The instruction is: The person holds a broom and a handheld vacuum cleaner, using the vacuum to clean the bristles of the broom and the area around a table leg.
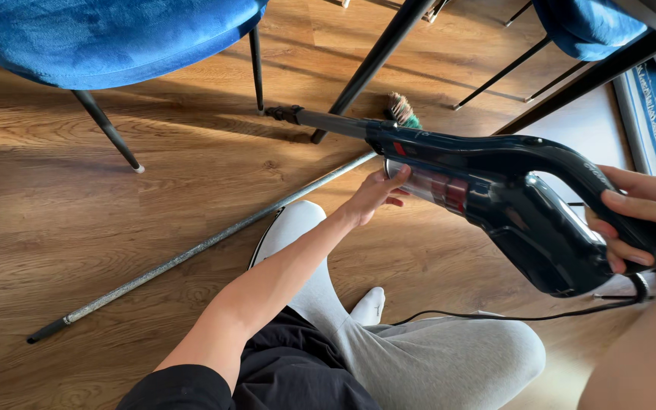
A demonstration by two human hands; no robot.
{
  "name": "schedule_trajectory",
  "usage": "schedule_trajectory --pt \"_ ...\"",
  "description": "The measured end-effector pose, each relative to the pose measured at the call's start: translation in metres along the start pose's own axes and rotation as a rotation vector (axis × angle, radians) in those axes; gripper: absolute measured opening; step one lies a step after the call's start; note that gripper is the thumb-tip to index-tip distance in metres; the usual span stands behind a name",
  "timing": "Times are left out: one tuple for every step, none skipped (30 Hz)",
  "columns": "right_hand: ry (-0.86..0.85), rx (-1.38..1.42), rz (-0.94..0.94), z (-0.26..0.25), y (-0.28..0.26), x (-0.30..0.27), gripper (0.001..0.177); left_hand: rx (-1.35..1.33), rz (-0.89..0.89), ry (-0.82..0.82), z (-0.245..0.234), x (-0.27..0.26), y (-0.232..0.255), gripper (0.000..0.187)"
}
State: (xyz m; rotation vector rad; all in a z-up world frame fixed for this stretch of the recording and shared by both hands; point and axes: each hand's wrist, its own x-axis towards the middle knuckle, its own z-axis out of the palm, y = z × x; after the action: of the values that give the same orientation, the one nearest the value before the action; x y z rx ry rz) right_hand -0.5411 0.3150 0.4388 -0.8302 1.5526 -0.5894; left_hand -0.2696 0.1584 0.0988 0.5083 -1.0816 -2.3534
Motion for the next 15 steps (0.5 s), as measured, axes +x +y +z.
schedule_trajectory --pt "0.0 0.005 0.004 -0.018 0.011 -0.003 0.054 0.0 -0.007 0.0 0.006 -0.003 -0.002 0.083" --pt "0.034 -0.119 0.098 -0.036 0.02 -0.004 0.056 0.01 -0.005 0.006 0.013 -0.006 -0.005 0.083" --pt "0.066 -0.242 0.194 -0.05 0.03 -0.008 0.058 0.02 -0.004 0.015 0.02 -0.01 -0.008 0.083" --pt "0.063 -0.237 0.2 -0.059 0.042 -0.017 0.058 0.018 -0.013 0.017 0.028 -0.016 -0.012 0.083" --pt "0.203 -0.306 0.248 -0.064 0.055 -0.033 0.061 0.021 -0.009 0.031 0.039 -0.022 -0.016 0.081" --pt "0.34 -0.374 0.301 -0.067 0.068 -0.045 0.064 0.024 -0.006 0.045 0.046 -0.029 -0.019 0.08" --pt "0.345 -0.368 0.306 -0.069 0.08 -0.056 0.064 0.025 -0.013 0.039 0.054 -0.036 -0.02 0.08" --pt "0.371 -0.324 0.273 -0.071 0.092 -0.067 0.067 0.01 -0.019 0.037 0.062 -0.043 -0.022 0.076" --pt "0.393 -0.286 0.242 -0.075 0.099 -0.076 0.07 -0.01 -0.025 0.04 0.072 -0.052 -0.023 0.072" --pt "0.395 -0.285 0.25 -0.083 0.101 -0.079 0.07 -0.015 -0.032 0.038 0.079 -0.064 -0.025 0.072" --pt "0.403 -0.276 0.242 -0.088 0.102 -0.081 0.07 -0.022 -0.039 0.035 0.082 -0.073 -0.024 0.07" --pt "0.411 -0.278 0.23 -0.092 0.103 -0.081 0.07 -0.028 -0.046 0.033 0.083 -0.082 -0.023 0.069" --pt "0.422 -0.275 0.215 -0.09 0.108 -0.081 0.071 -0.026 -0.043 0.033 0.082 -0.09 -0.021 0.069" --pt "0.435 -0.272 0.198 -0.086 0.112 -0.083 0.071 -0.036 -0.034 0.026 0.079 -0.099 -0.019 0.068" --pt "0.438 -0.27 0.189 -0.082 0.113 -0.085 0.072 -0.054 -0.029 0.03 0.076 -0.107 -0.019 0.068"
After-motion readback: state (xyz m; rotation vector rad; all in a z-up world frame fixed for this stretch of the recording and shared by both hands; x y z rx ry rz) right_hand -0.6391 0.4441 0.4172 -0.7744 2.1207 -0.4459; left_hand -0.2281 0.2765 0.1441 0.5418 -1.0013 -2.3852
